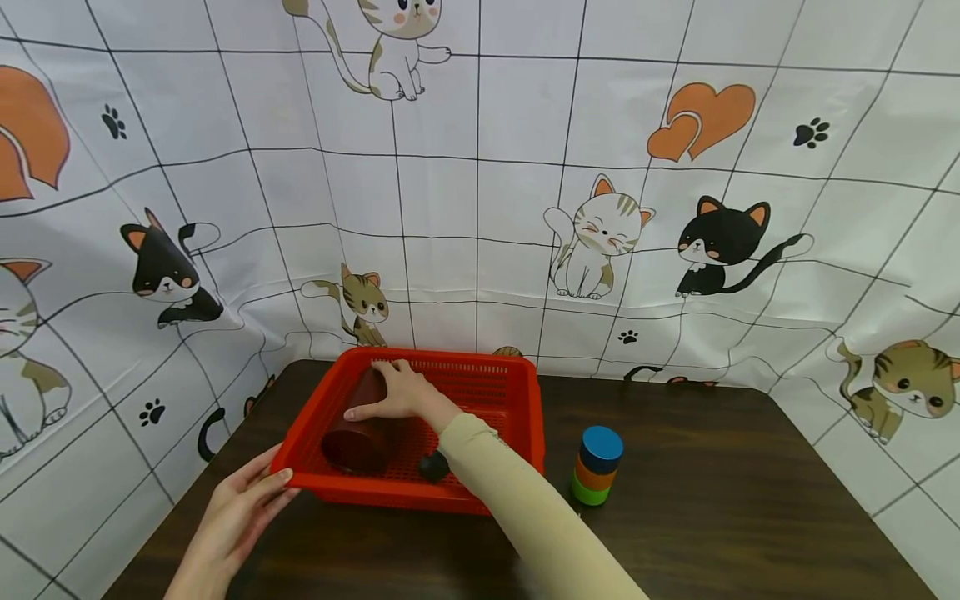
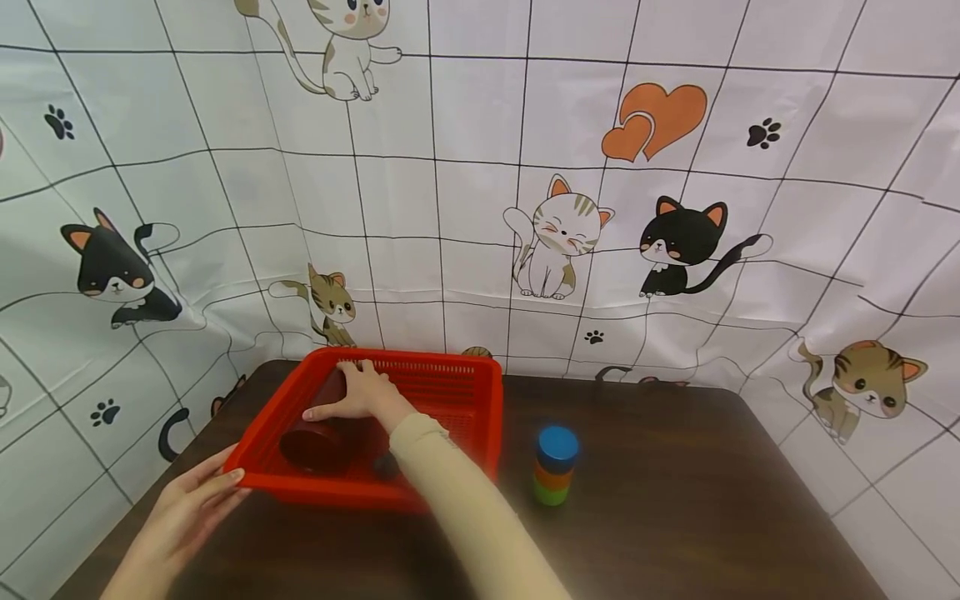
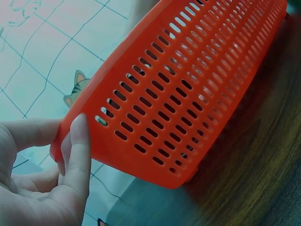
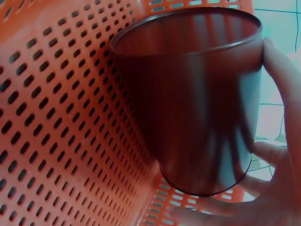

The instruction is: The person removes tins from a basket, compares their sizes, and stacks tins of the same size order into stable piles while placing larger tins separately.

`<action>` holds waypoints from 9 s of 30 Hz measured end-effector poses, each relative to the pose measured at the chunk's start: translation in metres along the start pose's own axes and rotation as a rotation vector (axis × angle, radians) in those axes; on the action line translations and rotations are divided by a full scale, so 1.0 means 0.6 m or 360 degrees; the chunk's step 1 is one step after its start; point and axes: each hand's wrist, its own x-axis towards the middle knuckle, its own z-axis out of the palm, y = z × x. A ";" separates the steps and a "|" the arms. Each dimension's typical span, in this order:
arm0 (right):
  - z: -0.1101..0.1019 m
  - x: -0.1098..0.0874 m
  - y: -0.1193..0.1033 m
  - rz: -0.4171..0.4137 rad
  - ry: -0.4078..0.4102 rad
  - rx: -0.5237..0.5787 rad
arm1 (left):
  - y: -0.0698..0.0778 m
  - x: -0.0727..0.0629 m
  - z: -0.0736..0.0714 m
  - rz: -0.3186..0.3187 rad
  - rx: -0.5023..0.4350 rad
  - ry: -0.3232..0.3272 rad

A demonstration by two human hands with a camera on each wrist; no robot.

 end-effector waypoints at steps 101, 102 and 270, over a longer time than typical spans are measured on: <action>-0.033 -0.026 -0.020 0.0122 -0.0399 -0.0511 | 0.000 0.003 0.003 -0.0133 0.0114 0.0126; -0.032 -0.026 -0.020 0.0122 -0.0398 -0.0514 | 0.001 0.002 0.003 -0.0136 0.0113 0.0126; -0.235 -0.339 0.103 -0.0519 0.1330 0.0985 | -0.007 0.010 -0.011 -0.0196 0.0029 -0.0027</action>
